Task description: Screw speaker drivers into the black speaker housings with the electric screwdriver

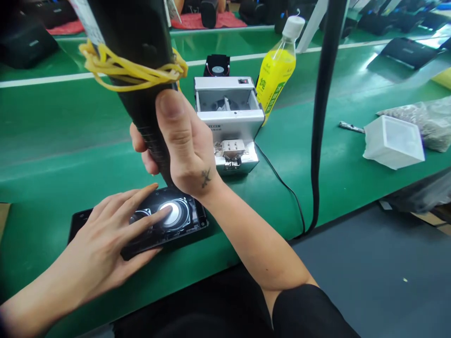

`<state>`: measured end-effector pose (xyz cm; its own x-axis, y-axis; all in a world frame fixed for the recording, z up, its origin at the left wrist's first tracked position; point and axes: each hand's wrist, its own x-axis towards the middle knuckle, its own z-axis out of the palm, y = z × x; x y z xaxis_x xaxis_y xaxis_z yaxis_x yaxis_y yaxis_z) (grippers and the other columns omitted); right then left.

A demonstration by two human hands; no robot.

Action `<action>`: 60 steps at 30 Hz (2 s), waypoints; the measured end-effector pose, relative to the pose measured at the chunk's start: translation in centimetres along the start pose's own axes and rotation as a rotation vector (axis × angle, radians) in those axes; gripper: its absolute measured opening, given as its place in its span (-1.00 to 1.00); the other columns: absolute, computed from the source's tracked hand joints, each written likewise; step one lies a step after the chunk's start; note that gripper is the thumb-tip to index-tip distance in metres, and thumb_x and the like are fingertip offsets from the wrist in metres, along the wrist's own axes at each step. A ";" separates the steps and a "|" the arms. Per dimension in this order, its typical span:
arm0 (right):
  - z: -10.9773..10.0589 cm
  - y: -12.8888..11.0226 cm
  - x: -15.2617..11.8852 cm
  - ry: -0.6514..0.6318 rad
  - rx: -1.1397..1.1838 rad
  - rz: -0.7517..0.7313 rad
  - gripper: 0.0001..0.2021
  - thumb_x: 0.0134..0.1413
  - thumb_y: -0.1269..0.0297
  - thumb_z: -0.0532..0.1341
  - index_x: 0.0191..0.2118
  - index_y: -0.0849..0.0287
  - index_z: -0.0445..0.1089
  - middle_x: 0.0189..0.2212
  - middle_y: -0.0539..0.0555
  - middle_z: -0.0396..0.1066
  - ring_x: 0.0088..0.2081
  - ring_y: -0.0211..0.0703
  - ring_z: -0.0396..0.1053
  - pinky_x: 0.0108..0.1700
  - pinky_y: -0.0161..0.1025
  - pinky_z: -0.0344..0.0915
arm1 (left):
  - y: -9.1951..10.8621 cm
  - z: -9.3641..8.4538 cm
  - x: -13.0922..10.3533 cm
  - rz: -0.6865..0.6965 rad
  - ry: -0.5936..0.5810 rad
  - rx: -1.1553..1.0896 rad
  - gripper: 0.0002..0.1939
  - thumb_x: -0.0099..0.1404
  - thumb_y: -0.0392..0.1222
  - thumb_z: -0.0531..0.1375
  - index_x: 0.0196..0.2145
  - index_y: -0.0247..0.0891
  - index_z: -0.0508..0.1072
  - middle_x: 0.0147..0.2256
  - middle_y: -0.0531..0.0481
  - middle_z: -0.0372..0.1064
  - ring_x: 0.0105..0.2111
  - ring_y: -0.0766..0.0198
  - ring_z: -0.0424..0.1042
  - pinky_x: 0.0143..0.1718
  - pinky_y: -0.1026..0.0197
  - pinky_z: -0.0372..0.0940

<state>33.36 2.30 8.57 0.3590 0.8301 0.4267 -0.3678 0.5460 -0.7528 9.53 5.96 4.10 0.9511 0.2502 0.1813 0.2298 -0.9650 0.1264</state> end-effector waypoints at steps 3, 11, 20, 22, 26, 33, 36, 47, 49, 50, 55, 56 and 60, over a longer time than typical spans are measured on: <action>-0.2 0.3 0.0 -0.024 -0.011 0.011 -0.37 0.33 -0.49 0.27 -0.30 0.04 0.28 -0.46 -0.13 0.42 -0.58 -0.35 0.33 -0.56 -0.33 0.27 | 0.0 0.0 0.1 0.005 0.001 0.004 -0.49 0.51 -0.03 0.26 0.36 -0.03 0.47 0.54 -0.30 0.16 0.33 -0.40 0.37 0.27 -0.53 0.35; -0.2 0.9 -0.2 -0.017 -0.021 0.047 -0.42 0.37 -0.46 0.27 -0.24 0.01 0.28 -0.45 -0.16 0.41 -0.58 -0.33 0.31 -0.57 -0.29 0.28 | -0.1 0.0 -0.1 -0.006 0.002 0.001 -0.50 0.51 -0.03 0.26 0.36 -0.02 0.47 0.56 -0.28 0.14 0.35 -0.39 0.35 0.30 -0.53 0.33; -0.4 2.3 -0.2 -0.090 -0.016 -0.015 -0.47 0.38 -0.41 0.29 -0.18 0.01 0.34 -0.48 -0.19 0.42 -0.61 -0.34 0.29 -0.63 -0.32 0.29 | -0.1 0.2 0.0 -0.011 0.002 -0.022 -0.50 0.50 -0.03 0.28 0.35 0.00 0.47 0.56 -0.24 0.15 0.37 -0.37 0.34 0.32 -0.50 0.33; -0.2 2.8 -0.4 -0.139 -0.012 -0.045 -0.45 0.37 -0.45 0.28 -0.12 0.00 0.38 -0.50 -0.21 0.41 -0.62 -0.35 0.28 -0.64 -0.35 0.31 | -0.2 0.2 0.0 -0.005 0.007 -0.022 -0.50 0.50 -0.04 0.27 0.35 -0.02 0.47 0.55 -0.25 0.16 0.37 -0.37 0.34 0.32 -0.49 0.33; 0.2 2.8 -1.3 -0.159 -0.052 -0.030 -0.56 0.54 -0.26 0.21 -0.12 0.04 0.37 -0.51 -0.21 0.33 -0.60 -0.39 0.25 -0.60 -0.40 0.31 | -0.3 0.2 0.0 0.015 0.005 0.006 -0.49 0.49 -0.06 0.26 0.35 -0.05 0.47 0.53 -0.29 0.15 0.37 -0.40 0.33 0.30 -0.50 0.34; -0.2 2.7 -1.8 -0.265 -0.020 0.022 -0.54 0.42 -0.27 0.30 -0.12 0.05 0.33 -0.48 -0.14 0.34 -0.56 -0.32 0.26 -0.55 -0.35 0.35 | -0.1 0.4 -0.1 0.025 0.007 0.025 -0.47 0.52 -0.11 0.23 0.39 -0.09 0.41 0.48 -0.38 0.15 0.38 -0.40 0.27 0.32 -0.57 0.31; -0.3 3.0 -1.9 -0.237 -0.061 0.031 -0.44 0.36 -0.44 0.23 -0.16 0.02 0.33 -0.52 -0.14 0.32 -0.59 -0.29 0.25 -0.56 -0.32 0.34 | 0.0 0.5 -0.1 0.013 0.002 0.023 -0.46 0.53 -0.14 0.22 0.41 -0.07 0.38 0.48 -0.36 0.13 0.39 -0.38 0.26 0.33 -0.58 0.30; 0.3 -3.1 -0.2 -0.005 -0.139 -0.246 -0.48 0.35 -0.44 0.16 -0.05 -0.07 0.38 -0.55 -0.20 0.36 -0.70 -0.29 0.19 -0.68 -0.35 0.18 | 0.1 1.4 -0.2 0.042 0.120 0.050 -0.43 0.48 -0.23 0.21 0.40 -0.03 0.40 0.50 -0.31 0.19 0.33 -0.30 0.34 0.25 -0.47 0.36; -0.4 -5.9 0.2 0.102 -0.237 -0.320 -0.54 0.36 -0.37 0.25 0.04 -0.12 0.42 -0.52 -0.17 0.37 -0.65 -0.25 0.24 -0.63 -0.33 0.23 | 0.0 1.5 -0.2 0.044 0.137 0.067 -0.42 0.49 -0.24 0.20 0.42 -0.04 0.39 0.53 -0.31 0.16 0.34 -0.28 0.34 0.24 -0.44 0.39; -0.9 -6.9 0.4 0.171 -0.300 -0.363 -0.54 0.37 -0.37 0.26 0.05 -0.14 0.44 -0.49 -0.14 0.36 -0.61 -0.22 0.29 -0.60 -0.31 0.27 | 0.0 1.5 -0.3 0.043 0.144 0.069 -0.42 0.51 -0.22 0.20 0.43 -0.04 0.38 0.55 -0.30 0.13 0.36 -0.28 0.33 0.23 -0.43 0.41; -4.1 -7.0 1.5 0.315 -0.446 -0.522 -0.50 0.49 -0.36 0.13 0.04 -0.08 0.54 -0.51 -0.07 0.27 -0.62 -0.24 0.21 -0.57 -0.30 0.17 | -0.4 1.4 -1.3 0.047 0.202 0.091 -0.41 0.53 -0.13 0.21 0.46 0.02 0.36 0.60 -0.22 0.06 0.42 -0.31 0.29 0.25 -0.42 0.40; -4.6 -6.6 1.7 0.318 -0.455 -0.528 -0.48 0.49 -0.37 0.11 0.03 -0.07 0.55 -0.51 -0.06 0.27 -0.63 -0.24 0.20 -0.58 -0.30 0.15 | -0.4 1.4 -1.6 0.044 0.207 0.097 -0.39 0.52 -0.12 0.21 0.47 0.04 0.35 0.61 -0.20 0.05 0.44 -0.31 0.27 0.29 -0.42 0.36; -5.7 -5.6 2.1 0.300 -0.449 -0.536 -0.42 0.44 -0.41 0.16 0.00 0.02 0.57 -0.52 -0.05 0.28 -0.65 -0.25 0.18 -0.66 -0.30 0.06 | -0.7 1.8 -2.9 0.021 0.182 0.104 -0.35 0.52 -0.12 0.21 0.51 0.15 0.32 0.65 -0.09 -0.02 0.50 -0.26 0.22 0.40 -0.40 0.23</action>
<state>41.09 0.27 10.83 0.6317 0.3628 0.6851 0.2840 0.7139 -0.6400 6.95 5.72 1.71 0.9049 0.2314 0.3572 0.2397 -0.9706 0.0216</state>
